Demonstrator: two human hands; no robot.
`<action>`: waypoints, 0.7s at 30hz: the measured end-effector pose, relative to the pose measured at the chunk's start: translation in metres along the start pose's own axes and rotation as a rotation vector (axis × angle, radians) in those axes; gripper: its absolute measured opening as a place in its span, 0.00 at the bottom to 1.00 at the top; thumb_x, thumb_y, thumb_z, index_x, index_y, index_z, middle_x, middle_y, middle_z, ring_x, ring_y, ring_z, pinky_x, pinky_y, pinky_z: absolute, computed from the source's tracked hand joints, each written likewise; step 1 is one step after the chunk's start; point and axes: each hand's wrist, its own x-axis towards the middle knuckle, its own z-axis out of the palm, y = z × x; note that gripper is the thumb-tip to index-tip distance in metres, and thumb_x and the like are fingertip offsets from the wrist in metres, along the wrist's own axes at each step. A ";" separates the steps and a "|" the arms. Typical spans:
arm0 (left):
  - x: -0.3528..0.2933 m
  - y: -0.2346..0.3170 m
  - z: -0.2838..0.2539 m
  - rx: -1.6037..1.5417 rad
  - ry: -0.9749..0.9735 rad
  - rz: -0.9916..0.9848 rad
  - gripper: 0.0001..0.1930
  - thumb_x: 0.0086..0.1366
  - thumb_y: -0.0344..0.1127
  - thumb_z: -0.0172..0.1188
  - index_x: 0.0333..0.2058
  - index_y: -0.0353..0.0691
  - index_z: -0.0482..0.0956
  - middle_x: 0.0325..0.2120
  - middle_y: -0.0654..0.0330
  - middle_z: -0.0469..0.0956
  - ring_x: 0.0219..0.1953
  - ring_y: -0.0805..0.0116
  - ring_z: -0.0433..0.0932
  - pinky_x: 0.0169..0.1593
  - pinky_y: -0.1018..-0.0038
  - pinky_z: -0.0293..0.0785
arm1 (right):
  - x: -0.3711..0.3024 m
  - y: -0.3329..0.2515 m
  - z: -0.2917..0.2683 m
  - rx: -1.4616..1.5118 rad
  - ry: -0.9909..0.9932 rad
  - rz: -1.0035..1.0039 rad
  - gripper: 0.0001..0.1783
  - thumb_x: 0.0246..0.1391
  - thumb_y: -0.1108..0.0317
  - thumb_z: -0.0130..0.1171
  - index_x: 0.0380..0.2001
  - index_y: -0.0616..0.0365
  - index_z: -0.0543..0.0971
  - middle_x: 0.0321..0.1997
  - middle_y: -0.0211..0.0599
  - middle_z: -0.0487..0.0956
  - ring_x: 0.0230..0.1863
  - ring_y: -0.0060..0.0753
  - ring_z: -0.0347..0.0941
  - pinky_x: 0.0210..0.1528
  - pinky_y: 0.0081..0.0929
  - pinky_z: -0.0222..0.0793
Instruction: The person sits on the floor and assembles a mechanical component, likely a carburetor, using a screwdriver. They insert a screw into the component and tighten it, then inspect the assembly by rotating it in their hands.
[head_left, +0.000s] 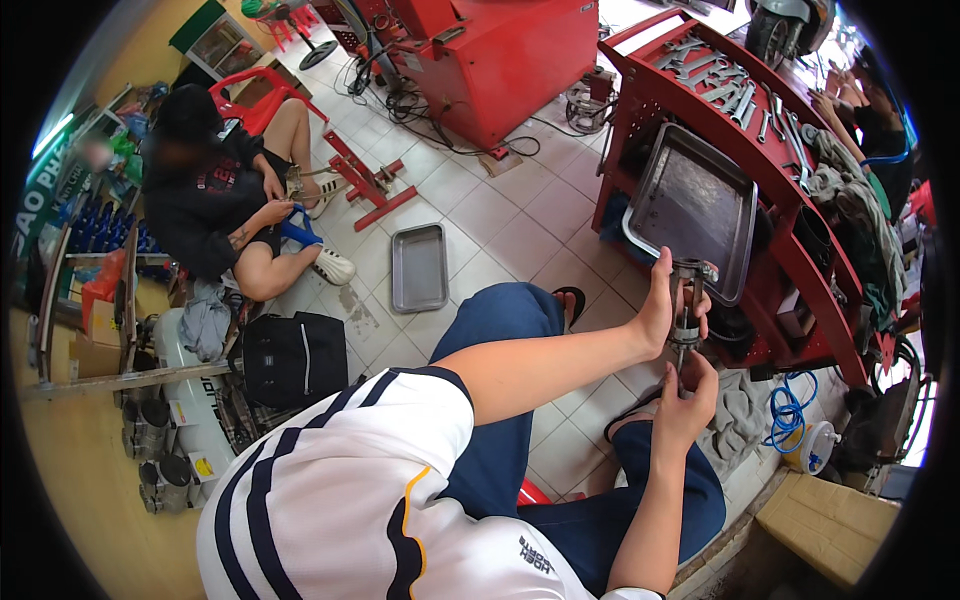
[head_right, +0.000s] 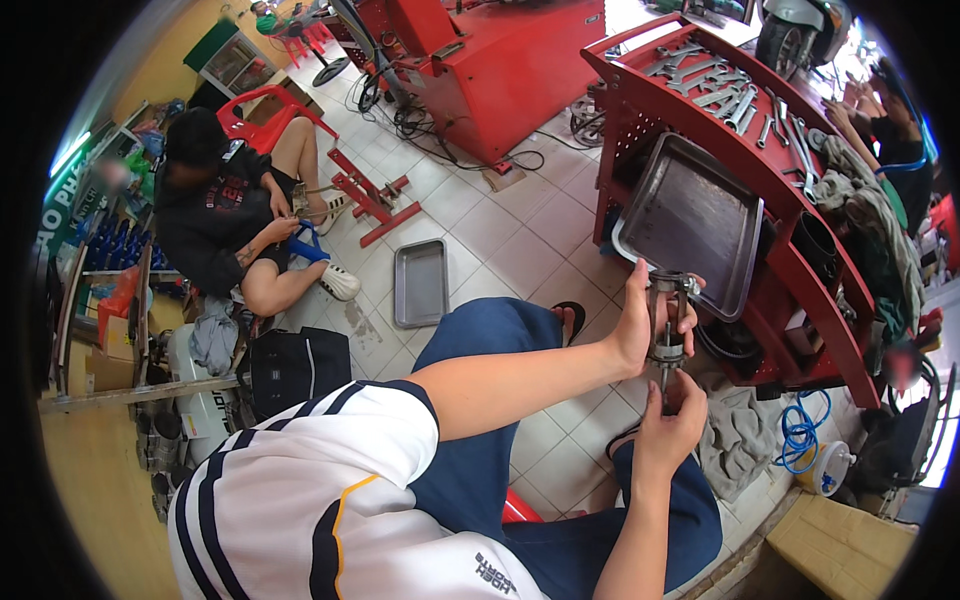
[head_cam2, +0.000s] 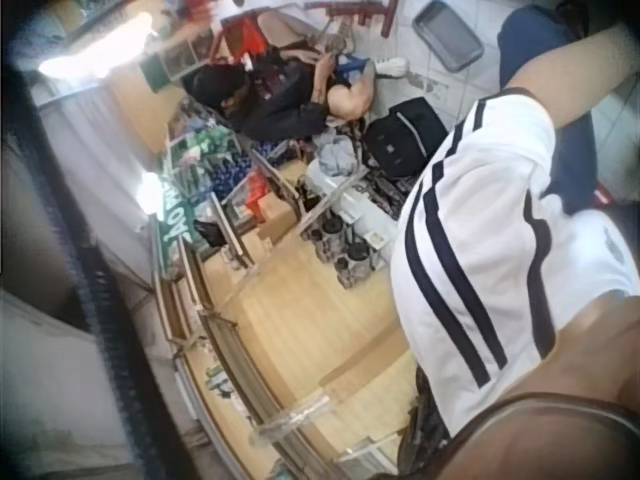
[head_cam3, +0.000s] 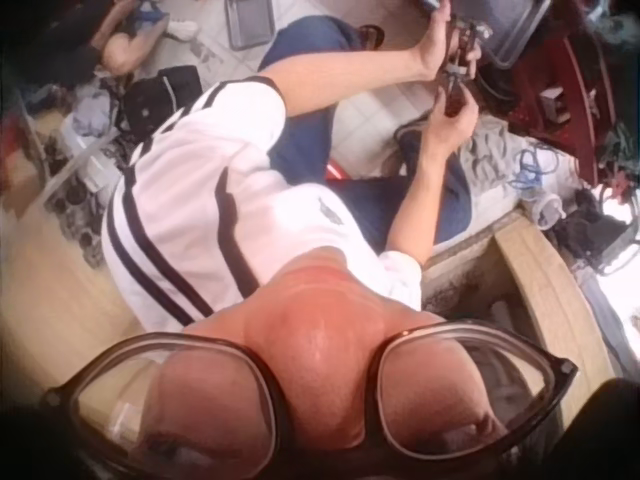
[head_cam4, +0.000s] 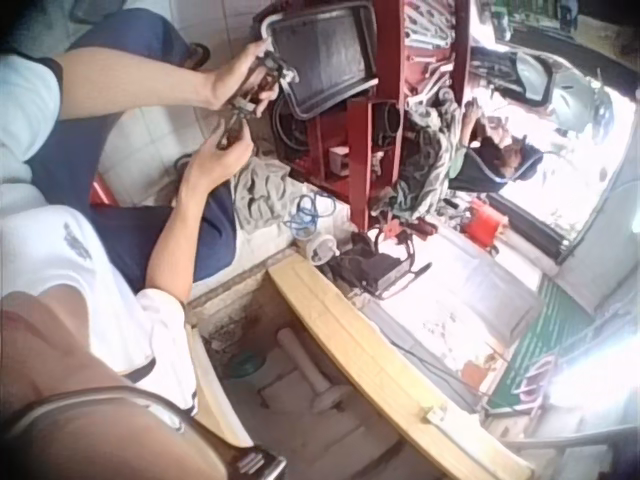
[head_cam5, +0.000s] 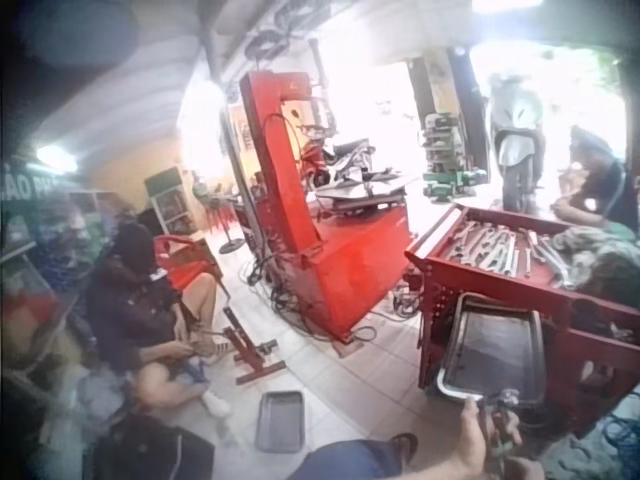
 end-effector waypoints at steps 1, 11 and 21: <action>-0.001 0.000 0.000 0.014 0.006 0.001 0.50 0.64 0.84 0.25 0.55 0.41 0.72 0.20 0.62 0.71 0.21 0.64 0.78 0.31 0.70 0.77 | -0.002 0.003 -0.001 0.030 -0.007 0.061 0.23 0.52 0.78 0.70 0.51 0.63 0.77 0.35 0.36 0.77 0.31 0.28 0.73 0.35 0.26 0.69; -0.002 0.002 0.000 0.067 0.012 -0.001 0.50 0.64 0.83 0.26 0.55 0.41 0.72 0.20 0.63 0.71 0.21 0.65 0.78 0.32 0.71 0.76 | -0.001 -0.006 0.001 0.191 -0.025 0.179 0.24 0.62 0.75 0.64 0.60 0.63 0.73 0.42 0.38 0.82 0.42 0.26 0.79 0.47 0.23 0.74; 0.000 0.005 0.000 0.073 -0.058 -0.049 0.50 0.64 0.83 0.27 0.55 0.40 0.72 0.20 0.63 0.71 0.22 0.65 0.79 0.33 0.71 0.76 | 0.006 0.009 -0.007 0.828 -0.191 0.599 0.29 0.68 0.71 0.57 0.70 0.60 0.64 0.44 0.36 0.80 0.44 0.25 0.76 0.50 0.24 0.71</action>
